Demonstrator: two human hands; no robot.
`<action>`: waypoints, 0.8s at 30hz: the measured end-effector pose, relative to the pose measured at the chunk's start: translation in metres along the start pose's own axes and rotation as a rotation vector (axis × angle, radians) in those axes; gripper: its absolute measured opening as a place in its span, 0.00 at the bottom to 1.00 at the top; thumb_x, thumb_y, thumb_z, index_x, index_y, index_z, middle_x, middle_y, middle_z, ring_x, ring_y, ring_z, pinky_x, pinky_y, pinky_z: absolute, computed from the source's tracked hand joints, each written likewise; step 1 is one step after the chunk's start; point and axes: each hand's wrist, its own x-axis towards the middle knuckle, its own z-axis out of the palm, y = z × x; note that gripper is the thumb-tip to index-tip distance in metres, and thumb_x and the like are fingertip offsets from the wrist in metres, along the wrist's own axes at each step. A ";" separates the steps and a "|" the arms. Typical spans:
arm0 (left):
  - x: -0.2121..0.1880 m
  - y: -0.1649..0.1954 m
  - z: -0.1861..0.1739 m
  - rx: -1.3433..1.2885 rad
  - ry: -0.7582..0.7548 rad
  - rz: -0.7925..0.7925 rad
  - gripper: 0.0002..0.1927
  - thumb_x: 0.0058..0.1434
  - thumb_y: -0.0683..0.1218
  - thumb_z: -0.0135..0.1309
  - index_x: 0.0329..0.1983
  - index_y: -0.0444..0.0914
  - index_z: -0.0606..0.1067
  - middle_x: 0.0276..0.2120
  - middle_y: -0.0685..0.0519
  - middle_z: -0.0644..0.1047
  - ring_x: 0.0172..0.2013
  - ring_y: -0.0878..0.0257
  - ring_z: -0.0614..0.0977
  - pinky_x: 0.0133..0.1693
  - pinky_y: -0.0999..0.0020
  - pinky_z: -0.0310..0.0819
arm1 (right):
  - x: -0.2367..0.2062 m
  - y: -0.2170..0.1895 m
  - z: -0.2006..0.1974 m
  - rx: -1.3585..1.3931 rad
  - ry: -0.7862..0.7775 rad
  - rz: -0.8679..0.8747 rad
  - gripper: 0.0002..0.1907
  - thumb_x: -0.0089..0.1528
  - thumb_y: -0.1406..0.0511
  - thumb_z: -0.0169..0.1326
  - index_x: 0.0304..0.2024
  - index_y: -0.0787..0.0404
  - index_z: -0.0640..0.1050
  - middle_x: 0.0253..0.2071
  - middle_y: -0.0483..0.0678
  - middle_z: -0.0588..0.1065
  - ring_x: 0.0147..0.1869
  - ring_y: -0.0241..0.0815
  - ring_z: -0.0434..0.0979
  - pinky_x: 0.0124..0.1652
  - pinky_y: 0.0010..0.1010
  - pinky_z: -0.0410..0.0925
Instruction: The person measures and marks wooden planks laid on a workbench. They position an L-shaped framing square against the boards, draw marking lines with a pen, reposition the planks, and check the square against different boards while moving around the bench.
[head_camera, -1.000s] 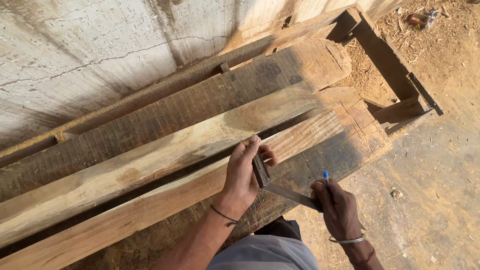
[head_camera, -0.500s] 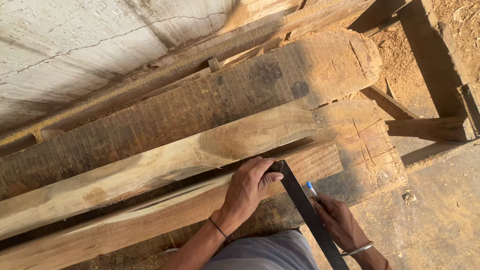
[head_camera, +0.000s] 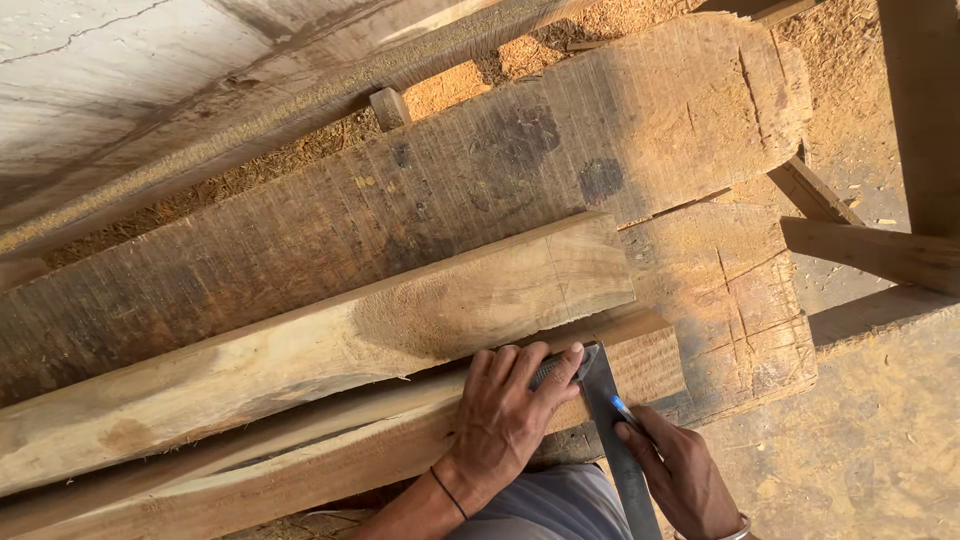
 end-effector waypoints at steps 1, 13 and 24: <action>-0.002 -0.004 -0.001 -0.002 0.000 -0.009 0.33 0.62 0.49 0.65 0.70 0.42 0.71 0.46 0.50 0.74 0.42 0.55 0.74 0.43 0.55 0.67 | 0.001 0.000 0.003 0.006 0.006 0.049 0.10 0.63 0.61 0.55 0.39 0.62 0.78 0.20 0.56 0.75 0.22 0.49 0.75 0.28 0.39 0.68; 0.000 -0.012 0.004 -0.074 -0.005 -0.120 0.30 0.65 0.49 0.61 0.71 0.48 0.69 0.48 0.49 0.75 0.44 0.53 0.76 0.46 0.54 0.68 | -0.007 0.006 0.026 0.106 0.196 0.165 0.13 0.60 0.61 0.61 0.33 0.66 0.82 0.16 0.51 0.73 0.22 0.34 0.67 0.25 0.32 0.66; -0.011 -0.018 0.019 0.103 -0.003 0.050 0.37 0.69 0.49 0.60 0.78 0.46 0.58 0.53 0.49 0.74 0.43 0.55 0.75 0.43 0.56 0.69 | -0.004 -0.004 0.006 -0.047 0.166 0.020 0.15 0.61 0.59 0.60 0.31 0.66 0.80 0.17 0.54 0.70 0.19 0.41 0.64 0.24 0.37 0.64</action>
